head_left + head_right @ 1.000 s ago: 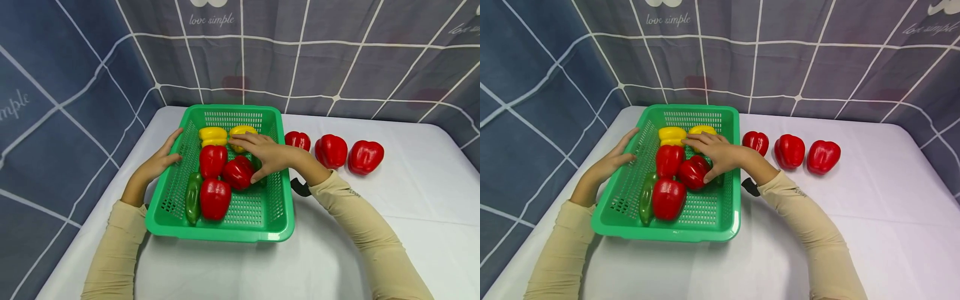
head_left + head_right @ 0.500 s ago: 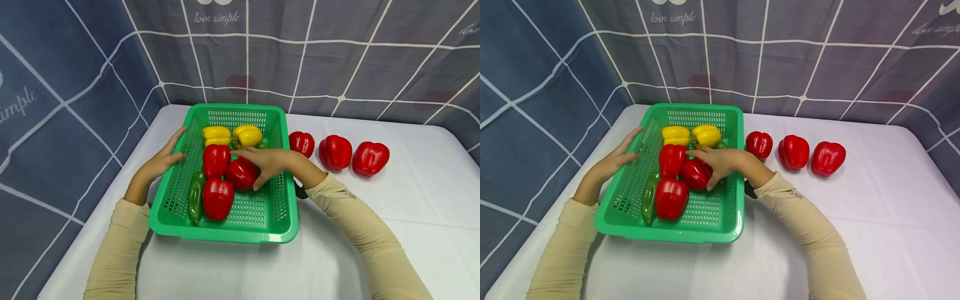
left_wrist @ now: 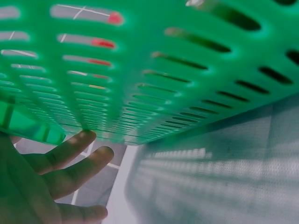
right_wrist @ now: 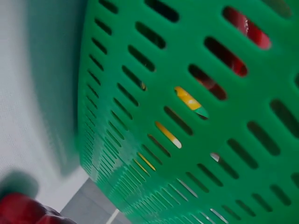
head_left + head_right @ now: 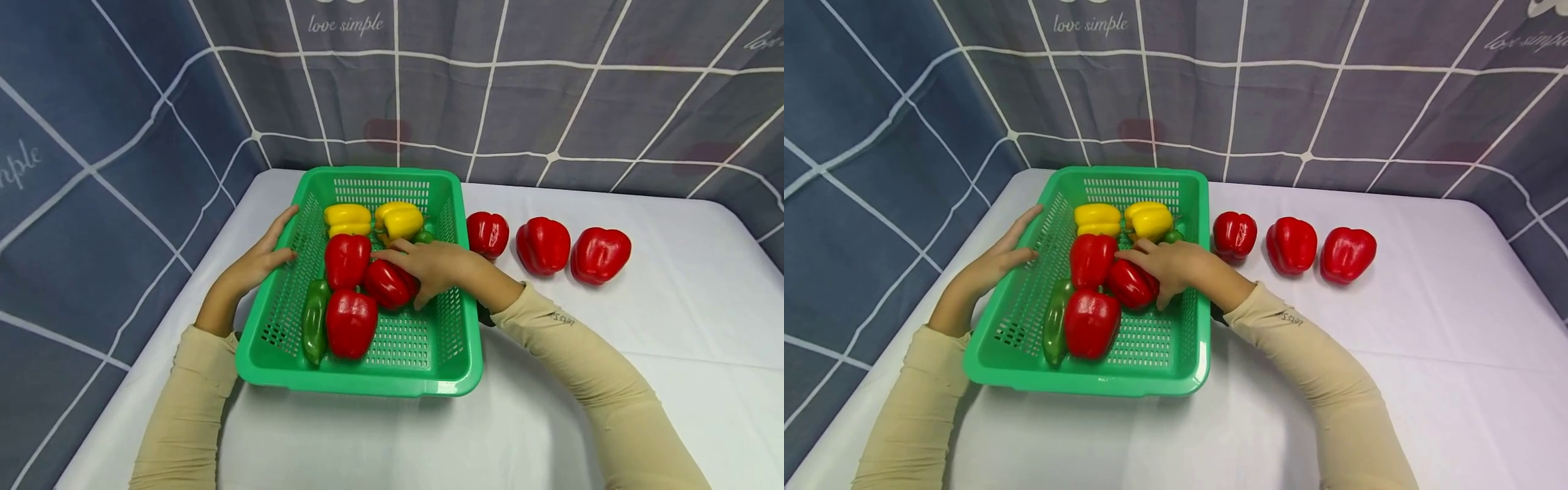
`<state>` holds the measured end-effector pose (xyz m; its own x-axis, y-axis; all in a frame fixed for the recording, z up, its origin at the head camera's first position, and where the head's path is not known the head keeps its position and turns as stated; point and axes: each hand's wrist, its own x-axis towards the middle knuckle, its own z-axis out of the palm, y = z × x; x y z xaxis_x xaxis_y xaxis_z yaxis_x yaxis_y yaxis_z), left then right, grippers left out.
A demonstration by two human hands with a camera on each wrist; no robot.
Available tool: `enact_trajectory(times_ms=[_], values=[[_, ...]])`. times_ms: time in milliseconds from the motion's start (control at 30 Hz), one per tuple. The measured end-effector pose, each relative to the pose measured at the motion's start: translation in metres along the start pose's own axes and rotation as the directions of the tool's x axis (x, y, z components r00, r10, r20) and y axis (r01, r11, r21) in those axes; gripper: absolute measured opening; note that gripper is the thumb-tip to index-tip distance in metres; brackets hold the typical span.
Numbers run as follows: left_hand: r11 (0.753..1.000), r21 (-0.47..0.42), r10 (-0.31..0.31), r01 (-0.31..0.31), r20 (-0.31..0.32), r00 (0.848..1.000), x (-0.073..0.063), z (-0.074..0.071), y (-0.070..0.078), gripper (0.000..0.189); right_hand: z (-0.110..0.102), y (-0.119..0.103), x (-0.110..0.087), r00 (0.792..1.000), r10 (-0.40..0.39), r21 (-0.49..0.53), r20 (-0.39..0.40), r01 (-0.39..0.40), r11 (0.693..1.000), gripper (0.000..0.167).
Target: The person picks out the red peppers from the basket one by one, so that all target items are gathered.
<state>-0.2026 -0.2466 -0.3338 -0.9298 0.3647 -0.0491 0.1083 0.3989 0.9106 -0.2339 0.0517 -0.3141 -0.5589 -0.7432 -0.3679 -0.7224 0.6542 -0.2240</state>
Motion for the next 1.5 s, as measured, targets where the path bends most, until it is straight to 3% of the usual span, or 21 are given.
enact_trajectory(times_ms=[733, 1167, 1500], values=[[1.000, 0.003, -0.009, 0.009, 0.001, 1.000, 0.0004, -0.0007, -0.0009, 0.079, 0.0038, 0.0040, -0.0038, 0.983, -0.106, -0.013, -0.150, 0.105, 0.994, 0.086], [1.000, 0.002, -0.008, 0.008, 0.001, 1.000, 0.0001, 0.0003, -0.0005, 0.079, 0.0018, 0.0059, -0.0073, 0.969, -0.134, 0.085, -0.210, 0.155, 0.984, 0.087], [1.000, 0.003, -0.008, 0.008, -0.002, 1.000, 0.0001, 0.0008, 0.0001, 0.078, 0.0031, 0.0084, -0.0088, 0.943, -0.140, 0.133, -0.302, 0.187, 0.973, 0.085]])
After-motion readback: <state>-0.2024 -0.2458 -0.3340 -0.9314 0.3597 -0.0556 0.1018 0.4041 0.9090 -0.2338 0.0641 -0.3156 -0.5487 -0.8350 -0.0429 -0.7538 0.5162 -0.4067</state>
